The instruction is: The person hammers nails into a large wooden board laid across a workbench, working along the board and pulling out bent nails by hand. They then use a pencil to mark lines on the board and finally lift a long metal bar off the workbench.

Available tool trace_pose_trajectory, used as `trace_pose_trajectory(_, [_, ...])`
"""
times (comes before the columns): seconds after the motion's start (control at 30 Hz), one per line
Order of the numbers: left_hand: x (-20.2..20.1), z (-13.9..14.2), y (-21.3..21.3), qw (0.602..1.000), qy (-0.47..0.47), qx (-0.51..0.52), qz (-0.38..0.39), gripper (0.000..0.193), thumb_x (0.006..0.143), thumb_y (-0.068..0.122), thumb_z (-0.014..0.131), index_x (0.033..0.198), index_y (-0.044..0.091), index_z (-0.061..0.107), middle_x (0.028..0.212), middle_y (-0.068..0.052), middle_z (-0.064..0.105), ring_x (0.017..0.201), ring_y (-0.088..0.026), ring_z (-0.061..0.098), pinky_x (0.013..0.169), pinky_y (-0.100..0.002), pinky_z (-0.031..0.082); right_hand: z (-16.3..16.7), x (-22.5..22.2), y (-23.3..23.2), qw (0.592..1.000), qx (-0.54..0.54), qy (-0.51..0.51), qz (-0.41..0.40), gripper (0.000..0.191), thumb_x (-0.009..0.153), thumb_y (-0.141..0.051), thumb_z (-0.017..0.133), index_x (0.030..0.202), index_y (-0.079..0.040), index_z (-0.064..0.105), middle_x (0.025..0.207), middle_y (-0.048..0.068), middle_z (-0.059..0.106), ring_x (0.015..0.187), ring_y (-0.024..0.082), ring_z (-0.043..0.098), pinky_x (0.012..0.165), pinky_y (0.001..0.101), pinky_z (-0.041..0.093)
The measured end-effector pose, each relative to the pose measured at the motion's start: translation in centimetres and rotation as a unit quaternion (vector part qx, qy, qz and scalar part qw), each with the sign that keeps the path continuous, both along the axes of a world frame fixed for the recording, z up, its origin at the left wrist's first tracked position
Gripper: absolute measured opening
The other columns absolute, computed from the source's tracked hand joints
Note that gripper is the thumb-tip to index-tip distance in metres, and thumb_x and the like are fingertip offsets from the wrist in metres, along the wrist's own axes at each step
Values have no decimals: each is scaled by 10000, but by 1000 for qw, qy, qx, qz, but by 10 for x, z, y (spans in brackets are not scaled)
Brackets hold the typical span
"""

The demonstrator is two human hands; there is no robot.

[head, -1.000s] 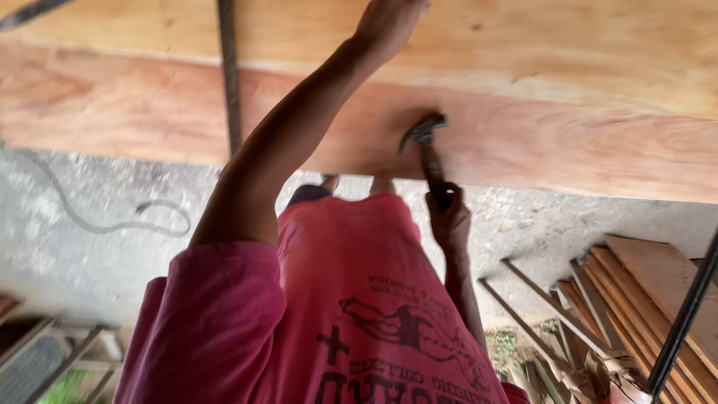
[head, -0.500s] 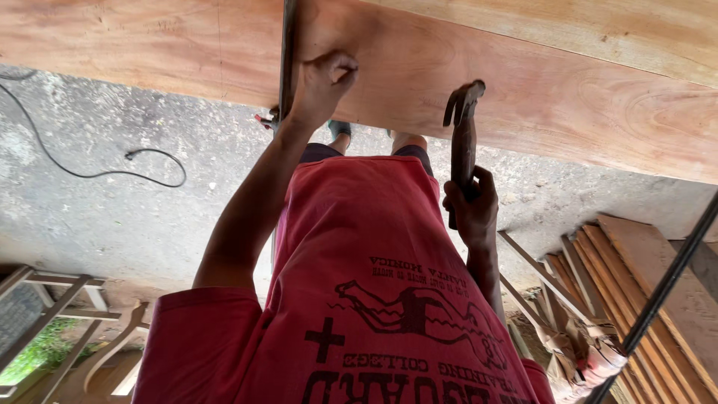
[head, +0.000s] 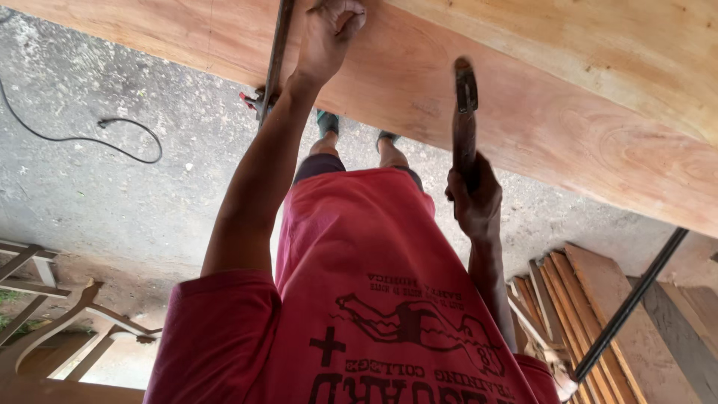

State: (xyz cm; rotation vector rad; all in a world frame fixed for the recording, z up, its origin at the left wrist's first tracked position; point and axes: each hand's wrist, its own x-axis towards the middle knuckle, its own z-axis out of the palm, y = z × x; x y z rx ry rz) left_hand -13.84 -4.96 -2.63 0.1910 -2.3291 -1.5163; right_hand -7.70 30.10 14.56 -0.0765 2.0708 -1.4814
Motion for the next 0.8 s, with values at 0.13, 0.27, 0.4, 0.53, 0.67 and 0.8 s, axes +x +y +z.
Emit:
trace_pose_trajectory(0.13, [-17, 5, 6, 1000, 9, 23, -6, 60, 989, -9, 737, 1041, -13, 706, 991, -94, 789, 877, -167, 790, 763, -261, 642, -16, 2, 13, 999, 31, 1, 19, 246, 1000, -69, 574, 1209, 60, 587, 824, 87, 654, 625, 123, 627, 538, 291, 529])
trace_pose_trajectory(0.27, [-23, 2, 12, 997, 21, 75, -12, 94, 969, -6, 743, 1029, -24, 672, 924, -77, 779, 834, -154, 778, 722, -273, 629, -16, 18, 7, 990, 123, 43, 50, 299, 992, -114, 590, 1237, 58, 586, 763, 64, 679, 613, 104, 668, 544, 270, 568])
trace_pose_trajectory(0.4, [-23, -4, 12, 999, -46, 12, 19, 116, 963, -3, 790, 961, -9, 674, 832, -61, 738, 736, -165, 732, 659, -294, 583, -18, 34, -15, 998, 35, -45, -36, 277, 1016, -147, 586, 1190, 67, 600, 820, 85, 662, 616, 123, 626, 518, 285, 508])
trace_pose_trajectory(0.53, [-23, -9, 10, 992, 113, -43, 30, 161, 868, -44, 812, 956, 27, 697, 914, -32, 774, 803, -179, 750, 680, -277, 599, -20, 44, -36, 994, -5, -78, -80, 257, 1033, -161, 594, 1182, 48, 594, 836, 68, 665, 617, 112, 640, 505, 270, 504])
trace_pose_trajectory(0.67, [-22, -14, 9, 992, 104, -69, 30, 196, 887, 7, 820, 1041, 1, 699, 909, -8, 779, 813, -190, 737, 713, -307, 591, -14, 46, -45, 992, -11, -88, -89, 218, 1004, -116, 618, 1142, 47, 575, 820, 54, 659, 595, 88, 621, 459, 245, 477])
trace_pose_trajectory(0.8, [-19, -22, 11, 998, 46, -28, 18, 113, 916, 48, 821, 967, 77, 725, 921, -26, 784, 792, -152, 766, 686, -260, 627, -10, 43, -53, 990, 11, -104, -93, 244, 969, -88, 641, 1144, 65, 565, 715, 79, 635, 448, 85, 488, 379, 247, 383])
